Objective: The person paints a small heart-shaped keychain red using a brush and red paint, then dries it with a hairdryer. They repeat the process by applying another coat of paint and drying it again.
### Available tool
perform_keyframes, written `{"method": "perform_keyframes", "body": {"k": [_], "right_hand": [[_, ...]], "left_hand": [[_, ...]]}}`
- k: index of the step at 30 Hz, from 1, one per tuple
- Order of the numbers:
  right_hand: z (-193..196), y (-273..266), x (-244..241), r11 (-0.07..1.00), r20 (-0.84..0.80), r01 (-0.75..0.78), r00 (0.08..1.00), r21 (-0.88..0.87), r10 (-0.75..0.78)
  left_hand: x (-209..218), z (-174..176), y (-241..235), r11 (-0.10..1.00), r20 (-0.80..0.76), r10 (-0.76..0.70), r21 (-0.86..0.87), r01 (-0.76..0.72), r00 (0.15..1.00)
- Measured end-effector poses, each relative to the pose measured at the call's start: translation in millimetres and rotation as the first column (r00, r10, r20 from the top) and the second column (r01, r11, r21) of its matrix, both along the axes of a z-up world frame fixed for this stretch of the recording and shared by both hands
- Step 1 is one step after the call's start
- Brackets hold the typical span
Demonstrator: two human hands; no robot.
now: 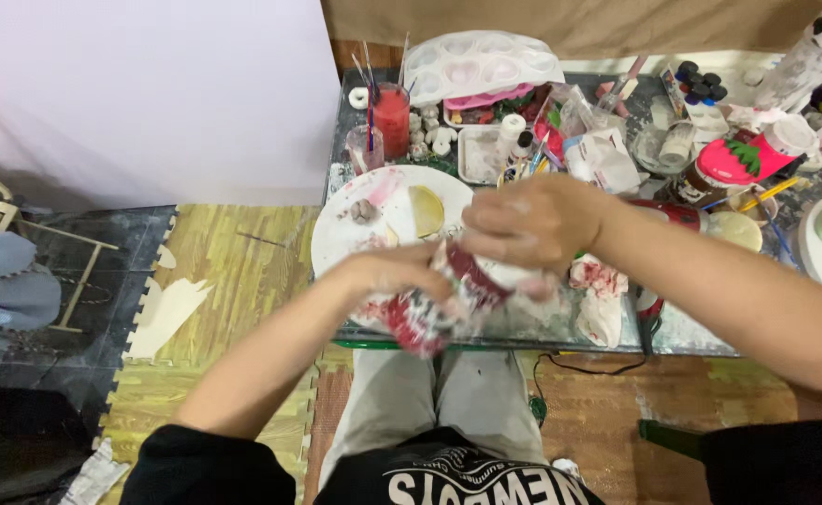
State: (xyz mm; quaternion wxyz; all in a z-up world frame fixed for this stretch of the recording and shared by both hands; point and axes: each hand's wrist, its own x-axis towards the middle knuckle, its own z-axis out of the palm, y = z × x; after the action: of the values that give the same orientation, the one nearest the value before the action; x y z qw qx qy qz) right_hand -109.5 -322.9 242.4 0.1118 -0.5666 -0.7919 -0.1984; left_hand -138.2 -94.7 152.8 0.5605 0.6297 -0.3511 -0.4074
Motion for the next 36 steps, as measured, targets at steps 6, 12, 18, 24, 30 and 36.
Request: {"method": "perform_keyframes", "body": {"k": [6, 12, 18, 24, 30, 36], "right_hand": [[-28.7, 3.9, -6.4, 0.716, -0.479, 0.696, 0.647, 0.053, -0.593], [-25.4, 13.1, -25.1, 0.559, -0.824, 0.825, 0.372, 0.083, -0.428], [-44.0, 17.2, -35.2, 0.452, -0.767, 0.859, 0.454, 0.240, -0.454], [-47.2, -1.2, -42.1, 0.540, -0.536, 0.710, 0.700, 0.452, -0.472], [-31.7, -8.8, -11.4, 0.826, -0.047, 0.419, 0.899, 0.376, -0.435], [-35.4, 15.7, -31.4, 0.562, -0.657, 0.792, 0.557, 0.238, -0.508]], "left_hand": [[-13.1, 62.8, -0.3, 0.689, 0.710, 0.332, 0.267, -0.673, 0.621], [-44.0, 46.5, 12.4, 0.583, 0.408, 0.802, -0.382, -0.717, 0.435], [-55.4, -22.2, -17.2, 0.292, -0.333, 0.858, -0.307, -0.906, 0.390], [-28.3, -34.5, 6.7, 0.656, -0.535, 0.556, -0.186, -0.731, 0.636], [-14.0, -50.6, -9.1, 0.622, -0.706, 0.506, -0.099, -0.777, 0.495], [-21.9, -50.5, -18.9, 0.158, -0.104, 0.963, -0.529, -0.834, 0.248]]}}
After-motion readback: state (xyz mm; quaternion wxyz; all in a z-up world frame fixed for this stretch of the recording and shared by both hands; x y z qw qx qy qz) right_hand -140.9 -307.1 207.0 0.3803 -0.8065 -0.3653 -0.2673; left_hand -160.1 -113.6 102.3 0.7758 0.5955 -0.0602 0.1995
